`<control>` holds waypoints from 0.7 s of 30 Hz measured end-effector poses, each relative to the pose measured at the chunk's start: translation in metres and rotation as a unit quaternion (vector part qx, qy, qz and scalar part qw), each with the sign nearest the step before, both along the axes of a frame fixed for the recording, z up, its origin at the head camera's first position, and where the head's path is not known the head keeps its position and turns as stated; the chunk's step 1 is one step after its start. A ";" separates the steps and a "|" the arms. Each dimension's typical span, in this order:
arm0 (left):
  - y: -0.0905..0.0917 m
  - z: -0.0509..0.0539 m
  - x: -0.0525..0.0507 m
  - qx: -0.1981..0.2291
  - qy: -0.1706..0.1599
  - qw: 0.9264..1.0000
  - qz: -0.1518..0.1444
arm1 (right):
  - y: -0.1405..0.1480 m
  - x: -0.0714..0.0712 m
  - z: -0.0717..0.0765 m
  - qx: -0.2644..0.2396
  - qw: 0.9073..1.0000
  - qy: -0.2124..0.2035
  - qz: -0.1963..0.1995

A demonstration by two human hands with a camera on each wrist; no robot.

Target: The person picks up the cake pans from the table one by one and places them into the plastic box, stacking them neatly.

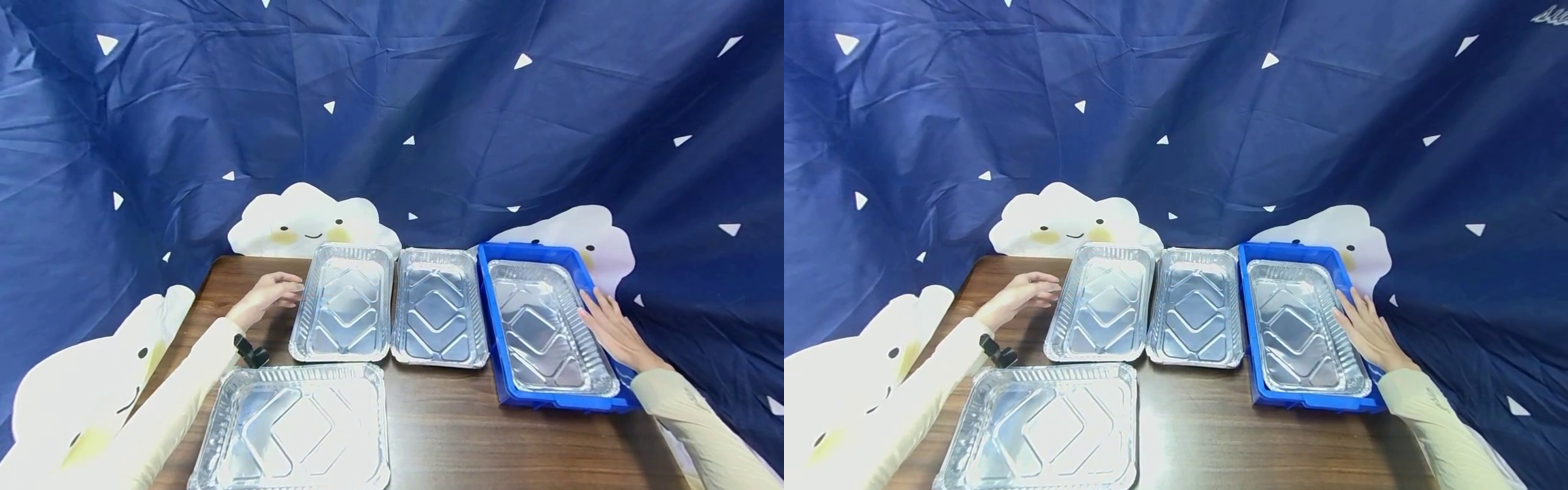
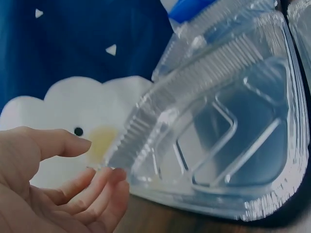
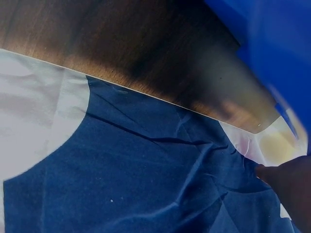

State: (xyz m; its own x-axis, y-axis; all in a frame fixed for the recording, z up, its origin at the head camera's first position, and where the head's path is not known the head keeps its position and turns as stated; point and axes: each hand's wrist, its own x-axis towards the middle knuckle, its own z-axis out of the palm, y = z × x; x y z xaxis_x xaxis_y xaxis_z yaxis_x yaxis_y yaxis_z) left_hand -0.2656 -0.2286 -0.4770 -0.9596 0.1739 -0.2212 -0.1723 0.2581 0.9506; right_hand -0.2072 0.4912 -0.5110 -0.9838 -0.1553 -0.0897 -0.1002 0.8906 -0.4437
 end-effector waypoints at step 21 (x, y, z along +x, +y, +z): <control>-0.007 -0.037 -0.021 -0.035 -0.069 0.997 0.005 | -0.001 0.001 -0.001 -0.004 1.000 0.006 -0.001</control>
